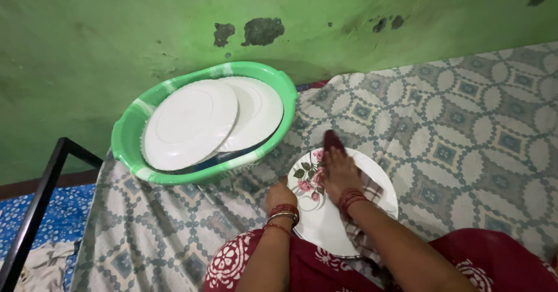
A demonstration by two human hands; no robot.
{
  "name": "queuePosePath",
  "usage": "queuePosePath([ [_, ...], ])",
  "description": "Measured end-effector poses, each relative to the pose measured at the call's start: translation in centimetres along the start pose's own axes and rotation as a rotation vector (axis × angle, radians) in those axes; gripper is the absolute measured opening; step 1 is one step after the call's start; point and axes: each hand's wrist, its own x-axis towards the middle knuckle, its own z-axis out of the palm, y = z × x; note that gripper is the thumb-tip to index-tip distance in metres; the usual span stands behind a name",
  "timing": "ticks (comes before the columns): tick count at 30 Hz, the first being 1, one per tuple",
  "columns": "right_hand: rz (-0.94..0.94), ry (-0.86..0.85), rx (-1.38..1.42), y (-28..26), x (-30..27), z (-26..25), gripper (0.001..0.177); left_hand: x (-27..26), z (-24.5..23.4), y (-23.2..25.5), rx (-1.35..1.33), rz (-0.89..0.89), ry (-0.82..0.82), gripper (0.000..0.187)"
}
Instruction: The person sits on a bed and wipes a white plate with a floral pattern using a dark cloth. The person wipes both sides of the plate repeatedly, then places it into a green plastic basket containing other plates.
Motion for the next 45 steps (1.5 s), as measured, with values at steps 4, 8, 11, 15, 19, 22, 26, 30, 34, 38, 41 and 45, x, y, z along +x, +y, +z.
queuePosePath([
  [4,-0.208,-0.088,-0.04,-2.5,-1.0,-1.1,0.07,1.8,2.0,-1.3,-0.034,0.007,0.04,0.045],
  [8,-0.452,-0.084,-0.052,-4.4,-3.1,-1.4,0.069,5.0,4.3,-2.8,0.089,-0.006,0.016,0.029],
  [11,-0.549,-0.131,-0.031,-5.1,-5.4,-1.0,0.067,5.0,4.0,-3.5,-0.048,0.032,0.006,0.03],
  [15,-0.695,-0.219,-0.126,-4.3,-7.8,0.2,0.069,3.7,2.2,-2.9,-0.135,0.055,0.055,0.036],
  [19,-0.92,-0.216,-0.016,-1.9,-10.3,1.7,0.066,1.6,0.1,-1.3,-0.078,0.025,-0.029,0.034],
  [22,-0.948,-0.452,0.007,0.9,-13.1,-0.5,0.071,1.2,-0.2,-0.8,-0.134,-0.021,0.0,0.03],
  [26,-0.745,-0.74,-0.159,3.9,-15.3,-5.6,0.075,1.8,0.2,-0.9,-0.055,-0.007,-0.012,0.029],
  [30,-0.792,-0.729,-0.161,5.0,-16.0,-5.9,0.079,2.2,0.3,-1.1,-0.11,-0.003,-0.033,0.03],
  [34,-0.798,-0.651,-0.048,2.8,-14.9,-2.4,0.072,2.9,0.8,-1.6,-0.098,0.022,-0.04,0.031],
  [38,-0.9,-0.324,-0.111,-1.2,-11.2,1.0,0.069,3.6,1.5,-2.5,-0.086,0.071,-0.02,0.028],
  [41,-0.73,-0.175,-0.142,-3.3,-7.6,1.8,0.064,4.6,2.6,-3.2,-0.087,0.022,-0.027,0.027],
  [45,-0.507,-0.1,0.005,-4.3,-3.9,0.6,0.066,5.6,4.0,-3.7,-0.046,0.01,-0.003,0.028],
])
